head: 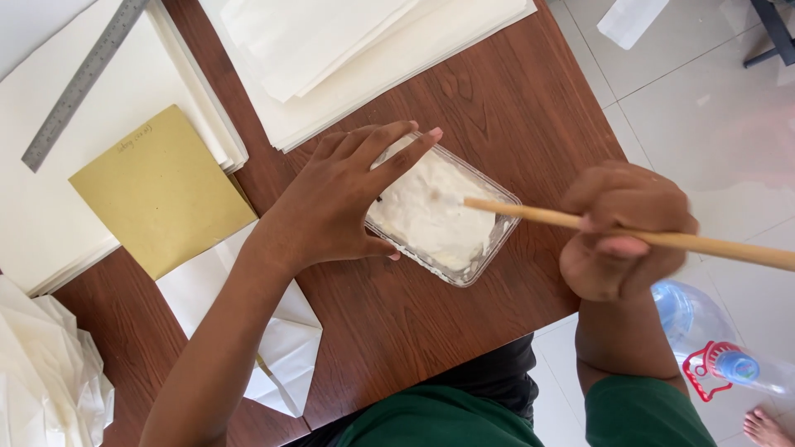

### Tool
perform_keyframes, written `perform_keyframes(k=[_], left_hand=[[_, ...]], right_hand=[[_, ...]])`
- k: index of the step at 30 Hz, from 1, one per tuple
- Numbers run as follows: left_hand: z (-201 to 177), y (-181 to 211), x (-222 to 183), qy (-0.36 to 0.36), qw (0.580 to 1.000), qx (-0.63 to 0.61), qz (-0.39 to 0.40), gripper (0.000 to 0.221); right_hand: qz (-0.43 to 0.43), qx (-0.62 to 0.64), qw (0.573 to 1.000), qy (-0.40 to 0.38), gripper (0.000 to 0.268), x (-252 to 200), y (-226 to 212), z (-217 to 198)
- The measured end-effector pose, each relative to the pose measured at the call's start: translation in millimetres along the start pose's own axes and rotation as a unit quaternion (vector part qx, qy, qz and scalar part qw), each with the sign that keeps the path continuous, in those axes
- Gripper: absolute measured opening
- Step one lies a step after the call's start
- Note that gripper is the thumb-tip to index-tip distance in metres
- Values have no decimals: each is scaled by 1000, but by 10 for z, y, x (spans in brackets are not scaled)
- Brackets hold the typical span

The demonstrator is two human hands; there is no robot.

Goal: Manually assembling paper bags by folding sheets and applying glue with a brush.

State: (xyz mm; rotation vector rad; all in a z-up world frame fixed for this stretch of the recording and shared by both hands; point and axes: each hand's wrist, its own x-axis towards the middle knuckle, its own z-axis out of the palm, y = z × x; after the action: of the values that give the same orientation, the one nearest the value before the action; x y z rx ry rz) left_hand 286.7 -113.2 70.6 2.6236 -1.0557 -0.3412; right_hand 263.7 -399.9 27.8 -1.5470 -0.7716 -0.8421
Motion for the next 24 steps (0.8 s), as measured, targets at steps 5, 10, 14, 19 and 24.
perform_keyframes(k=[5, 10, 14, 19, 24], left_hand=[[-2, 9, 22, -10, 1000, -2, -2, 152], [-25, 36, 17, -11, 1000, -1, -17, 153], [-65, 58, -110, -9, 1000, 11, -9, 155], [-299, 112, -581, 41, 996, -31, -78, 107], [-274, 54, -1440, 158, 977, 25, -139, 61]], right_hand=[[13, -3, 997, 70, 53, -115, 72, -77], [-26, 7, 999, 39, 20, -154, 112, -49], [34, -57, 989, 133, 36, -75, 31, -2], [139, -76, 975, 157, 39, 197, -95, 57], [189, -51, 968, 159, 42, 239, -85, 91]])
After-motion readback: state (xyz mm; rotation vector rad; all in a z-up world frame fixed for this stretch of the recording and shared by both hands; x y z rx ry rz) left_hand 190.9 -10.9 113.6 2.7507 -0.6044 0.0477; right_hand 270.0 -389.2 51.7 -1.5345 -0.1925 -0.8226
